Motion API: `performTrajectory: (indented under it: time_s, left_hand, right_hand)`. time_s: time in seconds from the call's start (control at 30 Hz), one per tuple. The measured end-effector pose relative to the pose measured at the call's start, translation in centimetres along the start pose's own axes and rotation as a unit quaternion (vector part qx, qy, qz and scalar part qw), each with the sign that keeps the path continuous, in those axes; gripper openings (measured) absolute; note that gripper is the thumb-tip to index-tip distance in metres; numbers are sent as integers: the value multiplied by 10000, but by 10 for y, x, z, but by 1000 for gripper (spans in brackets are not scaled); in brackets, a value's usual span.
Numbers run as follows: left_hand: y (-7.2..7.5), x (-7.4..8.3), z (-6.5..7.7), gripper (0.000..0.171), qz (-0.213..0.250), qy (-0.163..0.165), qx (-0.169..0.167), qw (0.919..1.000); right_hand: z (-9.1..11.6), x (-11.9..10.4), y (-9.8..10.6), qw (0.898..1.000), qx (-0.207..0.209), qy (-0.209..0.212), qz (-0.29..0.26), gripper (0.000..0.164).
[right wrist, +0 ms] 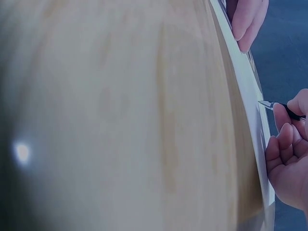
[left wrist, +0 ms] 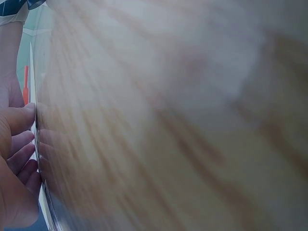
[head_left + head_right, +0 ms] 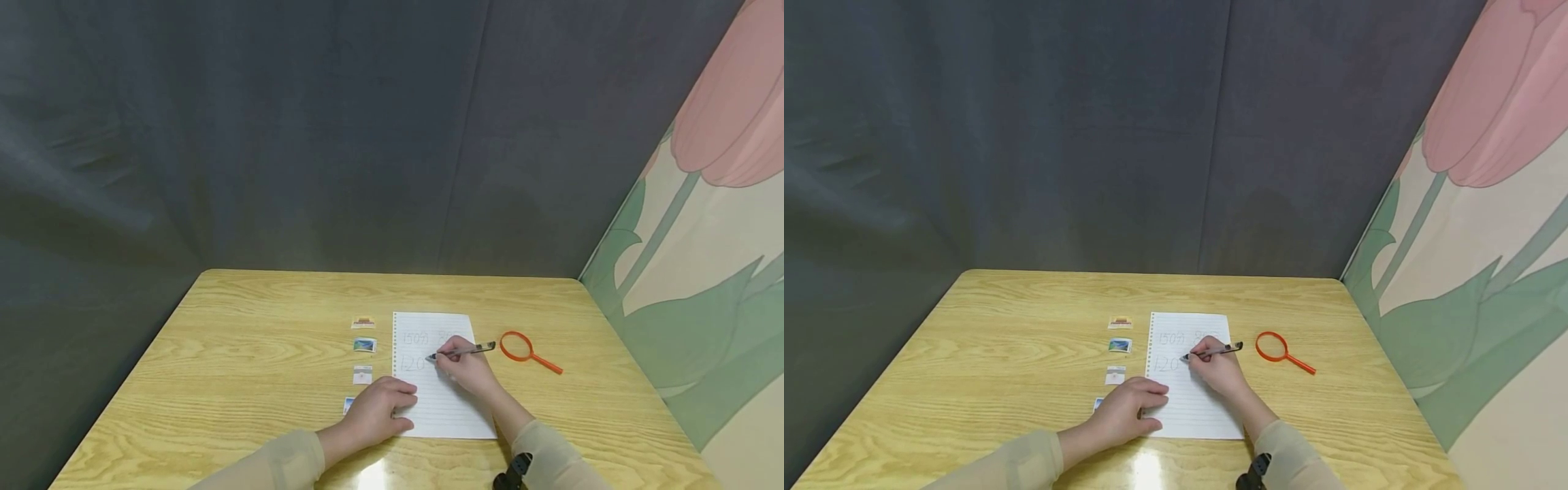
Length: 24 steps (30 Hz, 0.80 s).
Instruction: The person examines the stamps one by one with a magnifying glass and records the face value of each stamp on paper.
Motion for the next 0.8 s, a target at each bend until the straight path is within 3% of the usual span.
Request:
performTrajectory:
  time_s: [0.57, 0.8]
  left_hand:
    - [-1, -1, 0, 36, -22, -122, 103, 9999]
    - [0, 0, 0, 36, 6, 1, -7, 10000]
  right_hand:
    - [3, 2, 4, 9998, 141, -139, 25, 5]
    - [4, -1, 2, 9999, -31, -90, -115, 6]
Point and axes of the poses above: each hand's wrist, its own z-axis away from the middle knuckle, its own y-axis out of the back of the hand, x = y × z, the point moved 2 cm from there along -z, towards the middle knuckle, and after that the axes turned 13 degrees about y, right-handed, at the moved point
